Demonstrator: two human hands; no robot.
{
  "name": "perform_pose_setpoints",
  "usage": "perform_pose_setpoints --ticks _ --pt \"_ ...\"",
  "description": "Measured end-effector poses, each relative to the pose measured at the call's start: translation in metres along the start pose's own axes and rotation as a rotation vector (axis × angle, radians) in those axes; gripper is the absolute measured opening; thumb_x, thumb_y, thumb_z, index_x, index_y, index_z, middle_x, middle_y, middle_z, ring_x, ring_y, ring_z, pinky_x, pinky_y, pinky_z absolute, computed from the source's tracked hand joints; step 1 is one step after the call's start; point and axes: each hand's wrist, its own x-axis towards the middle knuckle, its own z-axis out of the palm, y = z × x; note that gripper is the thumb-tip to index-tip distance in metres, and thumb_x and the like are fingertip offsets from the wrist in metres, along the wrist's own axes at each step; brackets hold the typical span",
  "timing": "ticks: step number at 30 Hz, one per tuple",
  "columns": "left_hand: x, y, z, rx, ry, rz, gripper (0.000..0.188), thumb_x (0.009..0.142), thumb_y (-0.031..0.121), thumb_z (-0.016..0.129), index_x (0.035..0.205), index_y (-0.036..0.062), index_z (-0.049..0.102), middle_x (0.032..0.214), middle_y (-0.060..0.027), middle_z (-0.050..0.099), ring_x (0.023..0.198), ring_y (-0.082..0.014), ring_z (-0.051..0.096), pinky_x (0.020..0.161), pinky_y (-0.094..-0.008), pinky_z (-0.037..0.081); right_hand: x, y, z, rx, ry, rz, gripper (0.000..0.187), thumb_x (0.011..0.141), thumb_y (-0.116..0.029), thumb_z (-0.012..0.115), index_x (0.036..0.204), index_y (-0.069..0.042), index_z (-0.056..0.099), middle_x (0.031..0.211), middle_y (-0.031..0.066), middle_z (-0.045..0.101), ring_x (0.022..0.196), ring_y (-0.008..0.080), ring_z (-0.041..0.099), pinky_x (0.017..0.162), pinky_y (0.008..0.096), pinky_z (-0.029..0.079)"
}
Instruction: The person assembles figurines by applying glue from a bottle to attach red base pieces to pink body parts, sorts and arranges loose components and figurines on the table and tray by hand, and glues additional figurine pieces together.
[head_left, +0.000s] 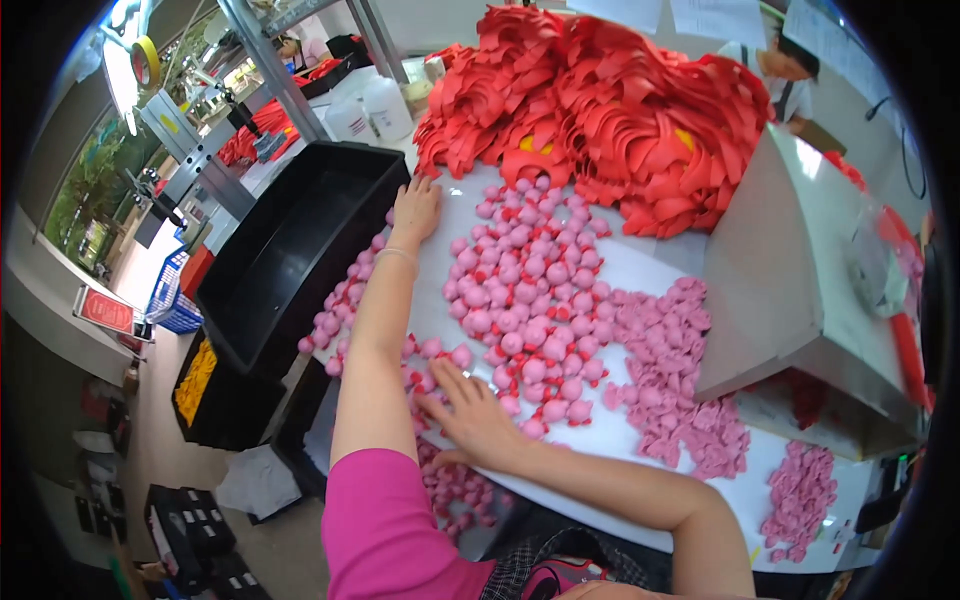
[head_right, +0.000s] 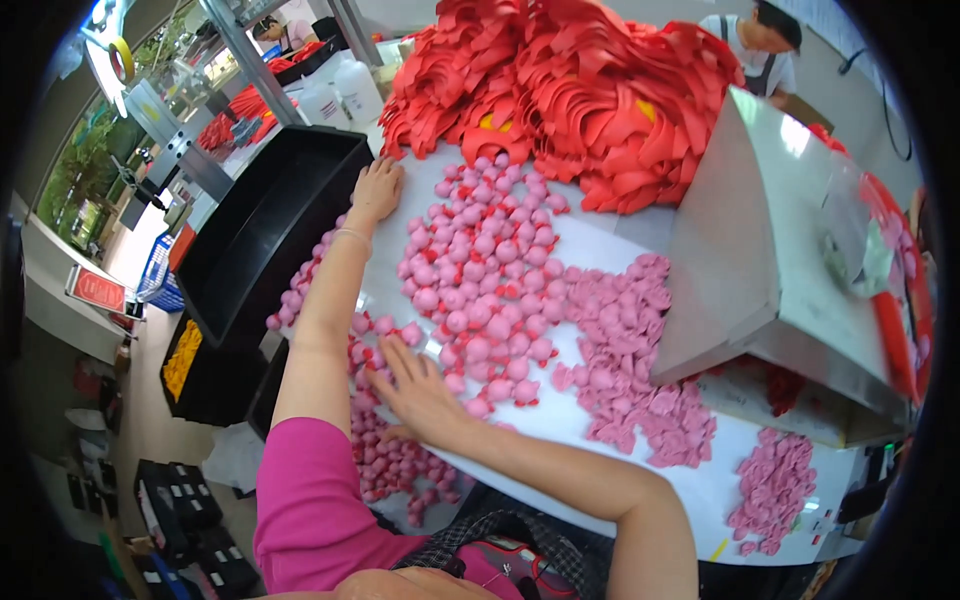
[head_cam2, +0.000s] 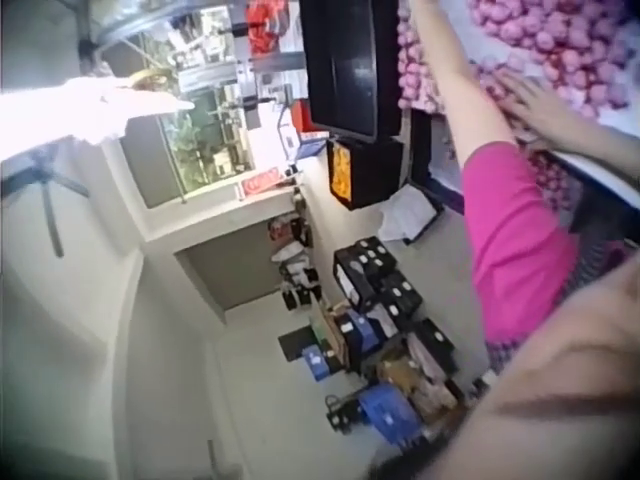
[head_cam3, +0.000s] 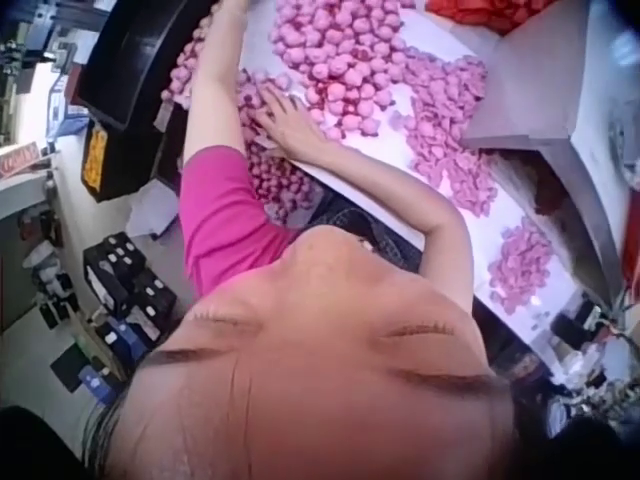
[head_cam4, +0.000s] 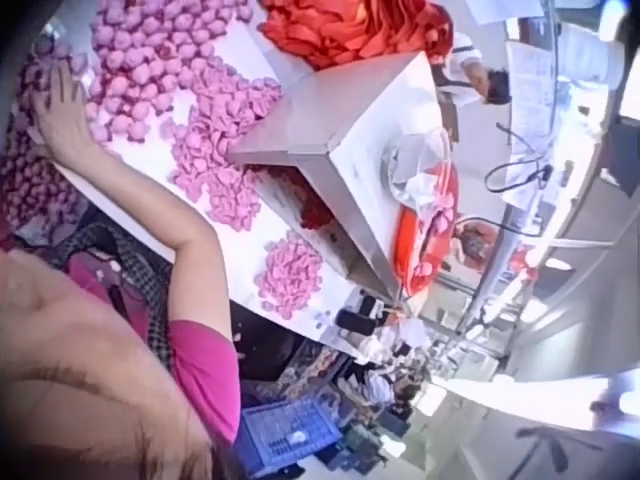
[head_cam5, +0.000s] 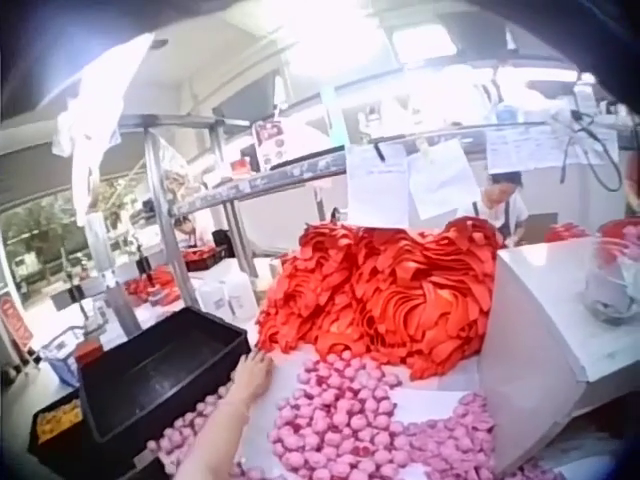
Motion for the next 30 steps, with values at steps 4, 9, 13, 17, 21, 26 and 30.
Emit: perform_pose_setpoints --ticks 4,9,13,17,21,26,30 --pt "0.005 0.002 0.019 0.142 -0.197 -0.084 0.019 0.088 0.019 0.058 0.105 0.011 0.063 0.11 -0.0083 0.064 0.108 -0.0257 0.06 0.087 -0.0456 0.046 0.002 0.005 -0.014 -0.038 -0.028 0.015 0.096 0.062 -0.053 0.085 0.14 -0.011 0.046 0.154 0.0312 0.026 0.145 0.0435 0.026 0.108 0.0541 0.033" --pt "-0.062 0.017 -0.043 0.29 -0.432 -0.193 0.028 0.09 0.021 0.056 0.116 0.0107 0.058 0.109 -0.0109 0.064 0.109 -0.0297 0.061 0.071 -0.05 0.053 0.004 0.01 -0.013 -0.059 -0.046 0.036 0.095 0.062 -0.057 0.083 0.14 -0.015 0.047 0.154 0.028 0.027 0.145 0.0421 0.026 0.108 0.0554 0.032" --pt "-0.114 0.039 -0.117 0.317 -0.653 -0.482 0.029 0.091 0.018 0.054 0.117 0.0059 0.056 0.111 -0.0165 0.064 0.102 -0.0363 0.066 0.075 -0.0471 0.056 -0.001 0.012 -0.013 -0.075 0.003 0.005 0.094 0.062 -0.06 0.082 0.138 -0.015 0.05 0.154 0.0282 0.027 0.144 0.043 0.028 0.107 0.0545 0.031" --pt "-0.201 0.021 -0.158 0.358 -0.714 -0.502 0.036 0.088 0.019 0.056 0.119 0.0009 0.054 0.116 -0.0214 0.063 0.101 -0.0387 0.067 0.079 -0.0447 0.058 -0.006 0.004 -0.012 -0.103 0.024 -0.025 0.095 0.063 -0.064 0.079 0.138 -0.014 0.05 0.154 0.0281 0.028 0.143 0.0444 0.028 0.108 0.0547 0.031" --pt "-0.211 0.038 -0.222 0.278 -0.956 -0.448 0.033 0.085 0.018 0.057 0.112 0.0002 0.059 0.107 -0.0191 0.068 0.1 -0.0348 0.069 0.081 -0.0466 0.057 -0.007 0.009 -0.008 -0.075 -0.003 0.029 0.091 0.064 -0.053 0.085 0.138 -0.013 0.049 0.155 0.0275 0.026 0.144 0.0464 0.026 0.106 0.0559 0.036" --pt "-0.214 0.009 -0.241 0.156 -0.318 -0.313 0.03 0.093 0.027 0.055 0.113 0.0057 0.062 0.101 -0.0138 0.066 0.095 -0.0343 0.065 0.078 -0.0509 0.054 -0.002 0.011 -0.001 0.048 0.065 -0.044 0.095 0.063 -0.048 0.087 0.139 -0.009 0.046 0.153 0.0301 0.026 0.14 0.0508 0.029 0.112 0.0568 0.032" --pt "-0.237 -0.04 -0.18 0.053 -0.29 -0.336 0.039 0.093 0.039 0.059 0.125 0.0158 0.064 0.121 -0.0115 0.06 0.114 -0.0318 0.054 0.095 -0.0471 0.049 0.015 0.005 0.012 -0.097 0.182 0.077 0.107 0.058 -0.06 0.086 0.143 -0.009 0.045 0.151 0.0295 0.029 0.14 0.049 0.029 0.112 0.0568 0.032"
